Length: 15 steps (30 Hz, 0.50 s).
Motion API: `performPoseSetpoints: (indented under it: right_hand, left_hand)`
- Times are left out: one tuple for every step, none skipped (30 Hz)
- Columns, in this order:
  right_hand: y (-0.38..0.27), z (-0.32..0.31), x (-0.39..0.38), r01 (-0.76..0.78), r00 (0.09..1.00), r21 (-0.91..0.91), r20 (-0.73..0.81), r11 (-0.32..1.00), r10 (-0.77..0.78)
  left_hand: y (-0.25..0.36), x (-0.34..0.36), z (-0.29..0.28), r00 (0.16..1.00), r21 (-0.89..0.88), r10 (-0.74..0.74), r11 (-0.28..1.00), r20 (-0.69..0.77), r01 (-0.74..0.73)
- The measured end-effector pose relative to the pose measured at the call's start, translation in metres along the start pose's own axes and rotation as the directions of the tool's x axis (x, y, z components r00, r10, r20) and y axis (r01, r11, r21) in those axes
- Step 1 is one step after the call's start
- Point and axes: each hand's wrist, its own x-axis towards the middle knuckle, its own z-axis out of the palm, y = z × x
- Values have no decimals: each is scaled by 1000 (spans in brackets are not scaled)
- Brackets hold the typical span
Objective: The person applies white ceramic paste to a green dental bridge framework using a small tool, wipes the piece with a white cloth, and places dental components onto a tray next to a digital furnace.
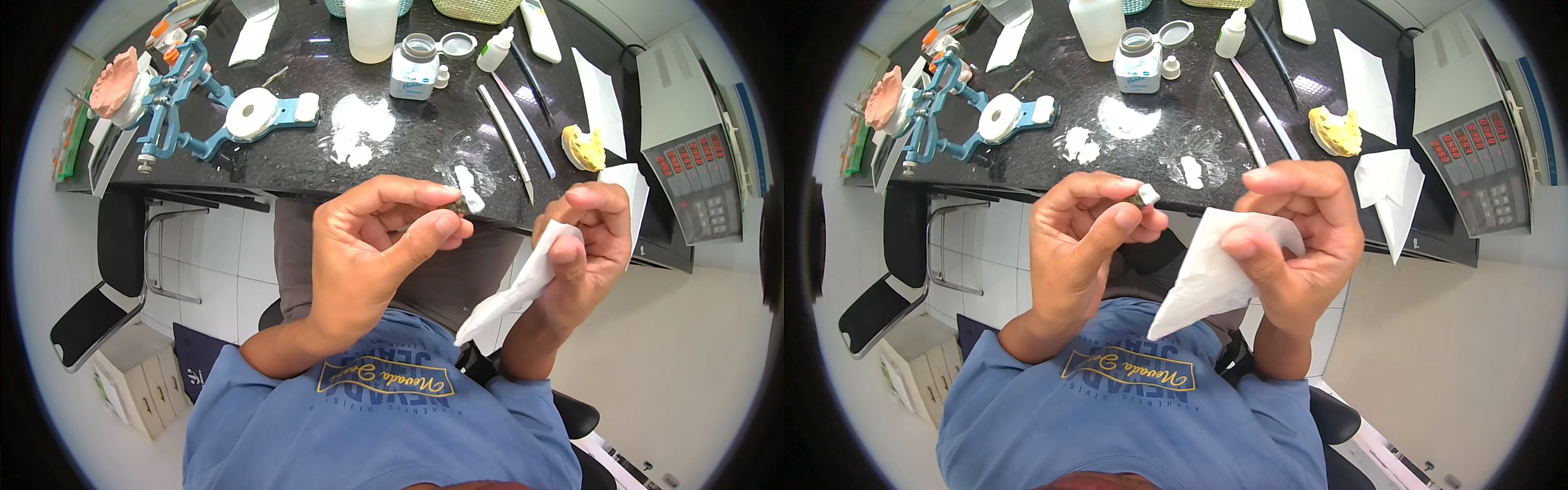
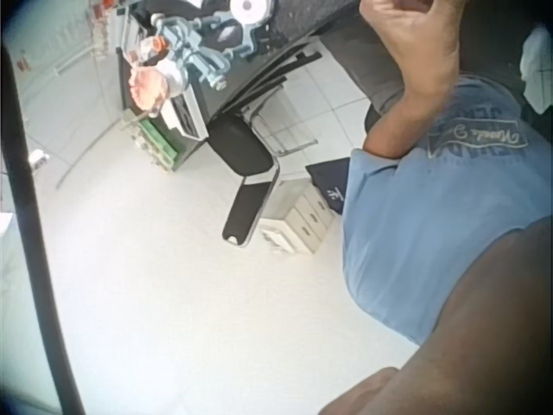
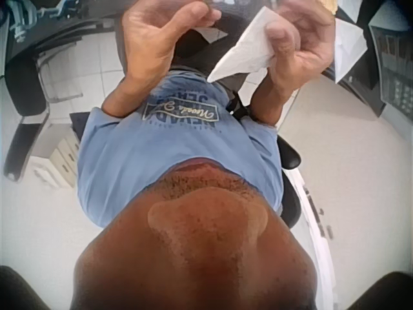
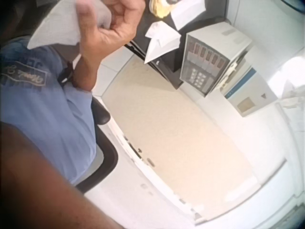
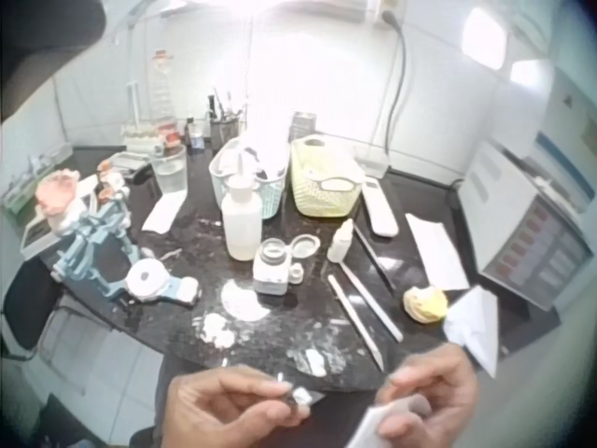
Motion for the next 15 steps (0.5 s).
performPoseSetpoints:
  right_hand:
    - [-1, -2, -1, 8, 1000, -19, 8, 1000, -8]
    - [-3, -4, -1, 17, 1000, -36, 16, 999, -16]
    - [-4, -4, -2, 31, 1000, -82, 6, 996, -31]
    - [-5, -4, -2, 44, 999, -126, -2, 991, -45]
    - [-5, -3, -2, 42, 999, -126, -1, 991, -43]
    - [-4, 0, -2, 28, 1000, -127, 3, 992, -27]
    - [-4, 3, -2, 16, 1000, -130, 5, 991, -15]
    - [-5, 6, -1, 17, 1000, -134, 2, 991, -17]
    - [-4, 8, 0, 2, 1000, -124, 15, 992, 0]
    - [-4, 10, 1, -13, 999, -111, 30, 994, 17]
    - [-3, 10, 2, -17, 998, -100, 66, 995, 23]
    - [-2, 12, 3, -15, 998, -100, 65, 995, 22]
    - [-2, 16, 4, -21, 997, -106, 76, 994, 29]
    - [-2, 19, 5, -27, 996, -112, 85, 993, 36]
    - [-3, 21, 5, -30, 995, -146, 88, 989, 43]
  left_hand:
    - [-1, 3, 0, 996, 66, 94, 993, 4, -94]
    - [-1, 4, -1, 996, 64, 92, 994, 4, -92]
    - [-2, 5, -1, 984, 165, 180, 970, 8, -178]
    - [-2, 5, -2, 964, 265, 266, 928, 19, -261]
    - [-2, 5, -2, 964, 265, 265, 929, 18, -260]
    - [-1, 4, -1, 943, 316, 333, 894, 6, -317]
    - [0, 4, 0, 917, 364, 399, 853, 2, -373]
    - [0, 4, -1, 917, 361, 398, 855, 5, -373]
    - [1, 4, -3, 895, 440, 437, 790, 83, -427]
    - [2, 3, -5, 868, 512, 469, 713, 161, -480]
    - [3, 3, -4, 868, 512, 469, 712, 162, -481]
    - [4, 3, -4, 848, 543, 497, 667, 187, -510]
    - [5, 2, -4, 827, 573, 522, 619, 211, -537]
    - [4, 3, -3, 826, 573, 522, 619, 211, -537]
    - [2, 5, -2, 791, 581, 577, 579, 205, -573]
